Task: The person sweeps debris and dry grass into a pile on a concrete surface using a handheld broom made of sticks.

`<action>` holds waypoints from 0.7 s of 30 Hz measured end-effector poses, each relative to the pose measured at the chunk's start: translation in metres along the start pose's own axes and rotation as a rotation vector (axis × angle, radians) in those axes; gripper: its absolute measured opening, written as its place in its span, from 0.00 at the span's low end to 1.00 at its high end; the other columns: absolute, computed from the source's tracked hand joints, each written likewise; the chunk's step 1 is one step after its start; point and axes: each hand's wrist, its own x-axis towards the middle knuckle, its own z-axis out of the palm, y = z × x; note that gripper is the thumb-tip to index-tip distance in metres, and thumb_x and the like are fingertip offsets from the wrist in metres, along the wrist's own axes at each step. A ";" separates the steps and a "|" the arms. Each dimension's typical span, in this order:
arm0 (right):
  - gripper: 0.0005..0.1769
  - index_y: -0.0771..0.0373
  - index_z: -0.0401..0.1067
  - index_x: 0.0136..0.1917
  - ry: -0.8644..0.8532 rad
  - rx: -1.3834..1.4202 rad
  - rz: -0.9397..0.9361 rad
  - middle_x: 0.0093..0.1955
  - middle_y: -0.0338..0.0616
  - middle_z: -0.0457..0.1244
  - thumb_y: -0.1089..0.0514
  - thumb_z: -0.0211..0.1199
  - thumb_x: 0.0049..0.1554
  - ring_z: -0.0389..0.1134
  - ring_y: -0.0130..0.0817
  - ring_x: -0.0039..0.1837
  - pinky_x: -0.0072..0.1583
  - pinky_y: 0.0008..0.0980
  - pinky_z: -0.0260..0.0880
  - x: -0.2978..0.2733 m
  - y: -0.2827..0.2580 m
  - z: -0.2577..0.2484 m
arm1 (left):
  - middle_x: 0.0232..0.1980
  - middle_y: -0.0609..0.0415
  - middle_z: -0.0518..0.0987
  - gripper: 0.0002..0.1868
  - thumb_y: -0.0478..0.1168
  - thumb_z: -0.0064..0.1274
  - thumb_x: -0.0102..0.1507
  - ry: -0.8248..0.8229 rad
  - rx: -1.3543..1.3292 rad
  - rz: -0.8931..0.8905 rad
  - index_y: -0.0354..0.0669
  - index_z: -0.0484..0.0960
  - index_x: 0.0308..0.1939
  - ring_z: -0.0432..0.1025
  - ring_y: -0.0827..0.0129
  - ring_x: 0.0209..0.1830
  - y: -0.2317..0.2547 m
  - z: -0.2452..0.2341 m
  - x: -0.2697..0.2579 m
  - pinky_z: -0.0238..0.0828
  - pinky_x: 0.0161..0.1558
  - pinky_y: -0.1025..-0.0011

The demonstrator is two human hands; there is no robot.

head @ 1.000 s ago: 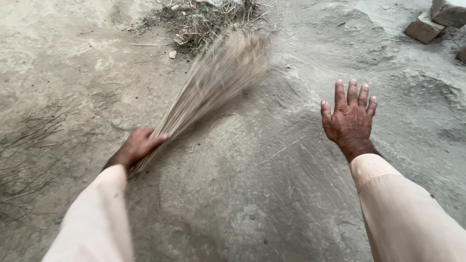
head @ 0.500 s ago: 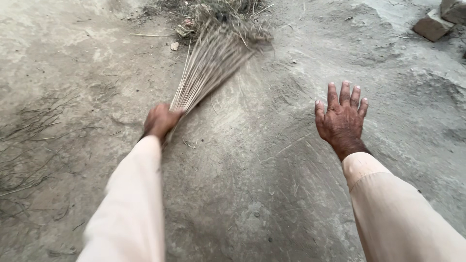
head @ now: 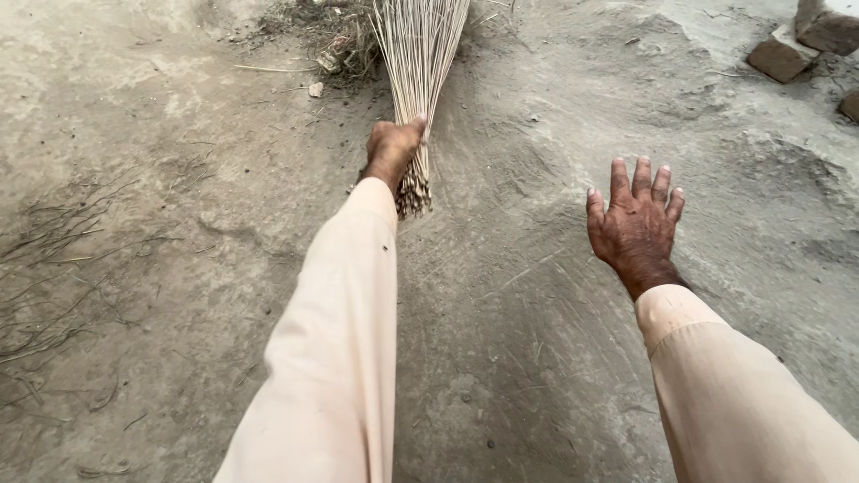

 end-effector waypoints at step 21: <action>0.35 0.57 0.58 0.78 -0.057 -0.006 0.063 0.84 0.60 0.40 0.36 0.40 0.67 0.35 0.62 0.84 0.77 0.66 0.32 0.005 0.036 -0.004 | 0.39 0.52 0.84 0.24 0.57 0.51 0.66 -0.518 0.506 0.232 0.46 0.80 0.57 0.78 0.71 0.30 -0.117 0.061 -0.037 0.82 0.36 0.65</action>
